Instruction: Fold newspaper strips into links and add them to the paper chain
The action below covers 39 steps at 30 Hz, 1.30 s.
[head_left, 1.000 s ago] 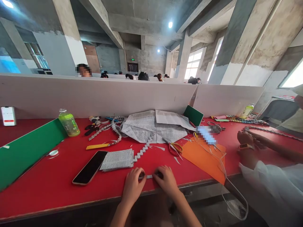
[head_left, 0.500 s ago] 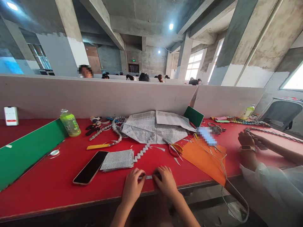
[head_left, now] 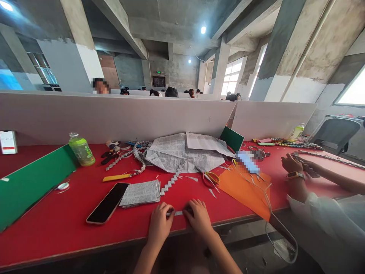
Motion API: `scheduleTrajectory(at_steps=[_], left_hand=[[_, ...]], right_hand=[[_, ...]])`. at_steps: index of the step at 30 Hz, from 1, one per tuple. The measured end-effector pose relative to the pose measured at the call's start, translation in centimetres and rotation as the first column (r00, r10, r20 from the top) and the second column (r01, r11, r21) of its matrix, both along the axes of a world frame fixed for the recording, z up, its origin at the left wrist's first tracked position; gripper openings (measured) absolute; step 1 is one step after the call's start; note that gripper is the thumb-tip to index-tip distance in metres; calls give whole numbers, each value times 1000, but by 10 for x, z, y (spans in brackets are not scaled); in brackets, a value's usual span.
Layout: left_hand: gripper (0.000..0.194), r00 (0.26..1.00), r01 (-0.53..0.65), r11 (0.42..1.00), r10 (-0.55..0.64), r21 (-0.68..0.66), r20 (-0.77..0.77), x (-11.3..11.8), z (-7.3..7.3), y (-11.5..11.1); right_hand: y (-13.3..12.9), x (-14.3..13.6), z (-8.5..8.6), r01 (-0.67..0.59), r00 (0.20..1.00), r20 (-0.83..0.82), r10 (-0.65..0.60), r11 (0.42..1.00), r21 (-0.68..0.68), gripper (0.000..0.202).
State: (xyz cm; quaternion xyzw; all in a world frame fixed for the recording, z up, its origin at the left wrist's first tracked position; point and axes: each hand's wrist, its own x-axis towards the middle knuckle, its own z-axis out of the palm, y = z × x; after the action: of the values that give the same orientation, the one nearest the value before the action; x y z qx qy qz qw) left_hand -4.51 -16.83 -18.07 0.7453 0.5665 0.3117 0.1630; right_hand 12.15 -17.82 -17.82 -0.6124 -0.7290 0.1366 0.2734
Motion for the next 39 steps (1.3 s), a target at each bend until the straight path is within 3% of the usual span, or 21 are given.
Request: scheduleTrajectory(at_steps=[8, 14, 21, 24, 29, 33, 39], left_hand=[[14, 989, 61, 993, -47, -103, 141, -5, -4, 12], [15, 976, 151, 970, -115, -191, 185, -12, 2, 17], [18, 956, 220, 968, -188, -125, 227, -19, 9, 11], [20, 962, 223, 970, -203, -93, 185, -21, 9, 9], [33, 956, 288, 955, -282, -72, 85, -22, 12, 7], [37, 957, 278, 960, -279, -23, -81, -20, 13, 0], [50, 912, 309, 939, -248, 150, -326, -18, 2, -27]], right_hand=[[8, 4, 2, -64, 991, -123, 55, 995, -72, 3], [8, 9, 7, -126, 979, -167, 113, 990, -69, 10], [9, 20, 4, -231, 926, -315, 206, 972, -42, 32], [8, 24, 2, -274, 909, -337, 245, 961, -42, 41], [3, 26, 3, -259, 939, -239, 248, 966, -13, 45], [-6, 26, 4, -248, 959, -142, 246, 969, 1, 43], [-30, 29, 5, -280, 957, -54, 285, 957, 74, 42]])
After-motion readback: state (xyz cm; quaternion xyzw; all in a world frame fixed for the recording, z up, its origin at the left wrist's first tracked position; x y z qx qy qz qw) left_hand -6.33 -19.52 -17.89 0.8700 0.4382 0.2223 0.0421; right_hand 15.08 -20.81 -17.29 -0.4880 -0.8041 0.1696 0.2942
